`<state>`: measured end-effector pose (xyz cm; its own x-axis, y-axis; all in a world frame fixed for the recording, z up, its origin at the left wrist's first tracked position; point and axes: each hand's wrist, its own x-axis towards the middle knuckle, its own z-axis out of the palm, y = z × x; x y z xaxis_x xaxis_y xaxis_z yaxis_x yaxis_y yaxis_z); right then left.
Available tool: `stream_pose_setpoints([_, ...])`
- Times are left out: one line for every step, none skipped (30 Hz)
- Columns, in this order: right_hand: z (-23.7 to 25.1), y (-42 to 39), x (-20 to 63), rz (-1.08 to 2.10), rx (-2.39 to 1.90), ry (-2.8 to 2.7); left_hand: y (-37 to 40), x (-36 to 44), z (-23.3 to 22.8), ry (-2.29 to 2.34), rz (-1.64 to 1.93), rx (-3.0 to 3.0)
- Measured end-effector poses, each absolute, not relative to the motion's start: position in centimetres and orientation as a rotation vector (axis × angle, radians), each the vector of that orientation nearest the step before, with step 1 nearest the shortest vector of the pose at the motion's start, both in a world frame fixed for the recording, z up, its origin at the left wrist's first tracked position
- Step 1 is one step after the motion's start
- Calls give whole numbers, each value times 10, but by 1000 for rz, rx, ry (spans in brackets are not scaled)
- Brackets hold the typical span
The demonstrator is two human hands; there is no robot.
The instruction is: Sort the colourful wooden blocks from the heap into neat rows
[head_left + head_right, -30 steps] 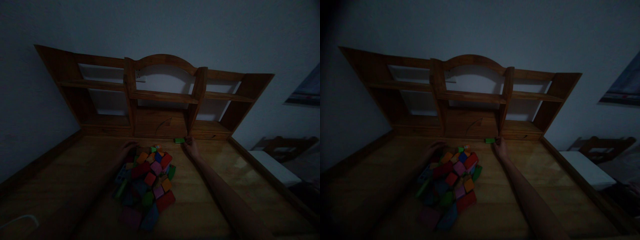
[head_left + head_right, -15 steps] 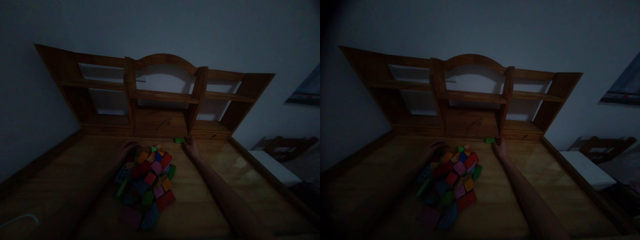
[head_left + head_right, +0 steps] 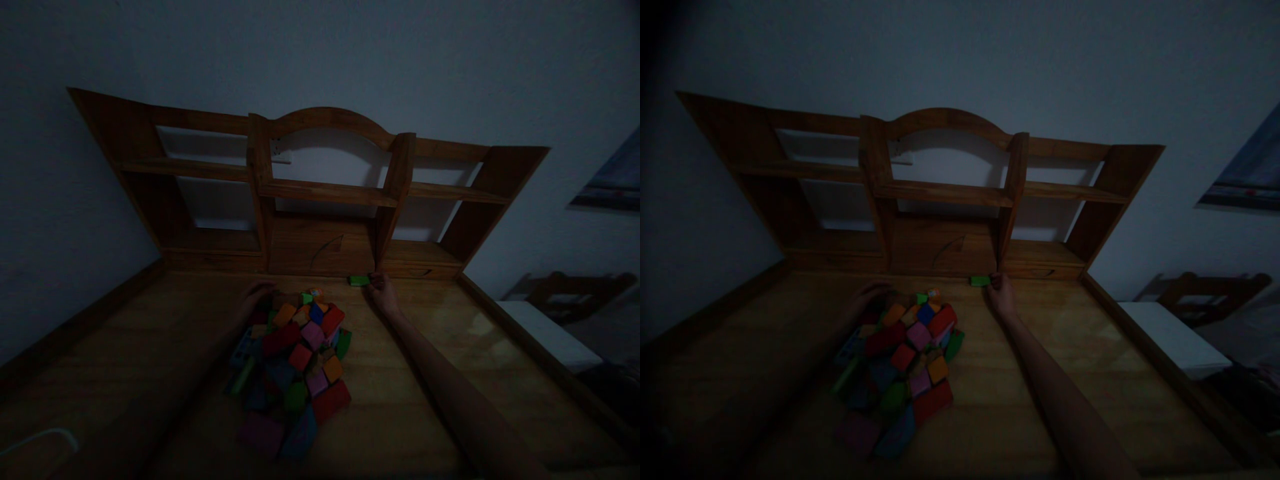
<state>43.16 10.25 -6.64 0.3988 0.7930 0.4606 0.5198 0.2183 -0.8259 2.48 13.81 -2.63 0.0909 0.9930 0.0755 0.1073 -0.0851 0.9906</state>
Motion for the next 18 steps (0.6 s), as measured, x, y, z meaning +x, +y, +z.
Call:
stream_pose_setpoints([-67, 103, 432, 283, -1437, -1257, 138, 25, -26, 1185, 1158, 1393])
stream_pose_setpoints([-67, 103, 432, 282, -1433, -1256, 137, 25, -26, 1180, 1164, 1394])
stream_pose_setpoints([-67, 103, 432, 282, -1430, -1255, 137, 25, -26, 1170, 1168, 1392])
stream_pose_setpoints([-67, 104, 432, 282, -1428, -1254, 137, 25, -26, 1155, 1167, 1395])
stream_pose_setpoints([-67, 104, 432, 283, -1426, -1254, 137, 25, -26, 1143, 1165, 1397])
stream_pose_setpoints([-67, 104, 433, 284, -1422, -1256, 137, 25, -26, 1137, 1168, 1395])
stream_pose_setpoints([-67, 104, 433, 286, -1418, -1258, 137, 25, -26, 1139, 1165, 1394])
stream_pose_setpoints([-67, 104, 433, 287, -1414, -1262, 137, 25, -26, 1148, 1162, 1395])
stream_pose_setpoints([-67, 104, 433, 288, -1410, -1267, 137, 25, -26, 1163, 1159, 1396])
stream_pose_setpoints([-67, 104, 433, 290, -1407, -1273, 137, 25, -26, 1180, 1155, 1401])
stream_pose_setpoints([-67, 104, 434, 293, -1404, -1279, 137, 24, -25, 1195, 1153, 1404])
stream_pose_setpoints([-67, 103, 434, 295, -1403, -1286, 137, 24, -25, 1201, 1149, 1407])
stream_pose_setpoints([-66, 103, 434, 297, -1402, -1292, 137, 24, -25, 1200, 1151, 1411])
stream_pose_setpoints([-66, 103, 434, 298, -1401, -1296, 137, 24, -25, 1196, 1156, 1414])
stream_pose_setpoints([-66, 103, 434, 297, -1401, -1299, 137, 23, -25, 1192, 1153, 1421])
stream_pose_setpoints([-66, 102, 434, 295, -1400, -1301, 138, 23, -26, 1187, 1148, 1428])
stream_pose_setpoints([-65, 102, 433, 292, -1399, -1301, 138, 23, -26, 1187, 1148, 1436])
stream_pose_setpoints([-65, 102, 433, 289, -1398, -1302, 139, 23, -27, 1192, 1149, 1444])
